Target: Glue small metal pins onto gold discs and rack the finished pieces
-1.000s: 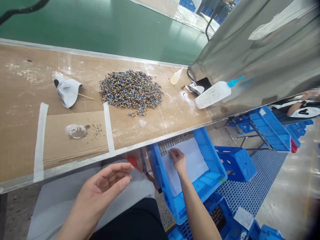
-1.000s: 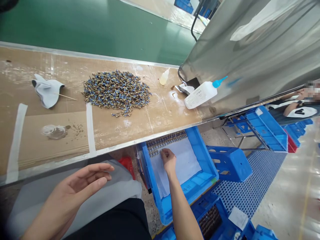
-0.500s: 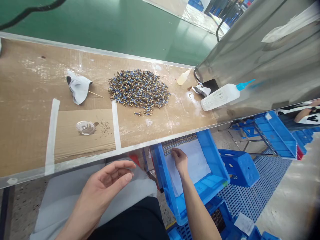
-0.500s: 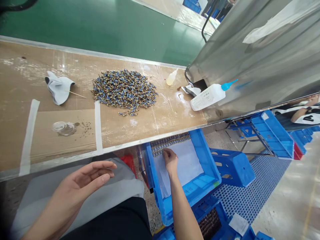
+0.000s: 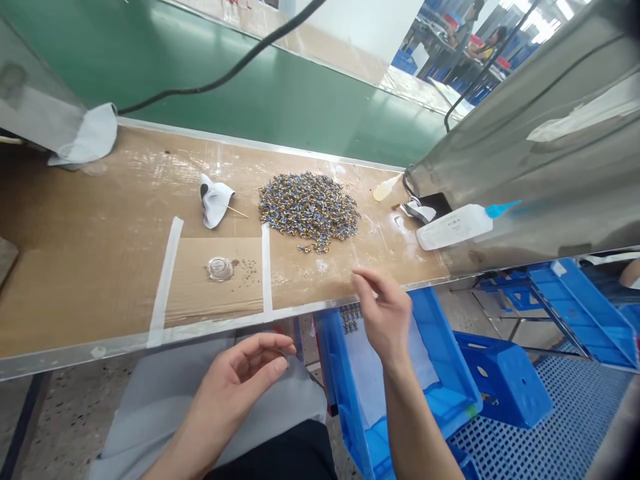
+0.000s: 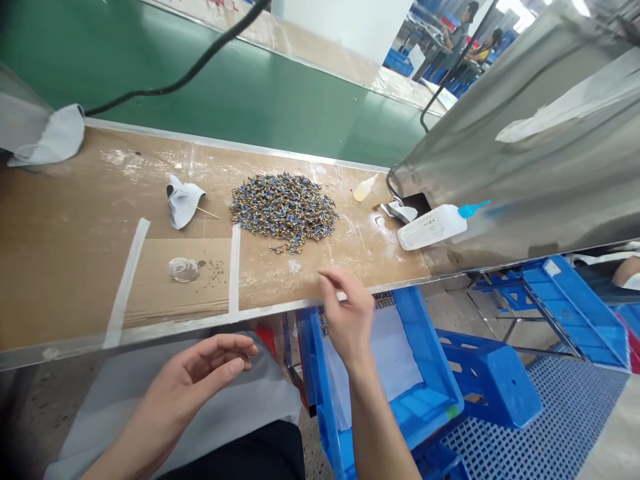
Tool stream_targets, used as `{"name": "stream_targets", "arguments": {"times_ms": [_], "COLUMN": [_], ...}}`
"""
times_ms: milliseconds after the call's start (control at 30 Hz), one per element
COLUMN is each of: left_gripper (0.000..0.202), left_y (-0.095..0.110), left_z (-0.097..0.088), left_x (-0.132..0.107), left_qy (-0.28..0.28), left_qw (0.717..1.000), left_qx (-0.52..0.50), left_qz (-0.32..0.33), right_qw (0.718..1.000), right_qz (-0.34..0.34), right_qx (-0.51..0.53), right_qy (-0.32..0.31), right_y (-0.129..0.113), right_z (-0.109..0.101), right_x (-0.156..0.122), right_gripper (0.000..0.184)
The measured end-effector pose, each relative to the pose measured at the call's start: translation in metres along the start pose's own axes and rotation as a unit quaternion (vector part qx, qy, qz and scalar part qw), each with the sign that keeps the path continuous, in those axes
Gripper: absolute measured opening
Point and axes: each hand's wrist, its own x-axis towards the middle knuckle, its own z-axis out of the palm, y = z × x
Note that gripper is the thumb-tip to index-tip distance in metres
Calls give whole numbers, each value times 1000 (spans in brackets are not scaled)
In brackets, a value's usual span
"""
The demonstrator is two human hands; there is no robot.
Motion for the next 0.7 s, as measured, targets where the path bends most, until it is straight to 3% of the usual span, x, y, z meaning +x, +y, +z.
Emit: {"name": "stream_targets", "arguments": {"times_ms": [100, 233, 333, 433, 600, 700], "left_gripper": [28, 31, 36, 37, 39, 39], "left_y": [-1, -7, -15, -23, -26, -23], "left_z": [-10, -34, -52, -65, -82, -103], "left_x": [-7, -18, -26, -31, -37, -47], "left_qy": [13, 80, 114, 135, 156, 179], "left_qw": [1000, 996, 993, 990, 987, 983], "left_qx": [-7, -6, -9, -25, -45, -31], "left_qz": [17, 27, 19, 17, 21, 36], "right_qw": [992, 964, 937, 936, 970, 964], "right_qz": [-80, -154, -171, -168, -67, -28], "right_qx": [-15, -153, -199, -159, -115, -173], "right_qy": [-92, -156, -229, -264, -203, -199], "right_y": [-20, -27, -29, -30, -32, -34], "right_z": [41, 72, 73, 61, 50, 57], "right_x": [47, 76, 78, 72, 62, 63], "right_gripper": [17, 18, 22, 28, 21, 24]}}
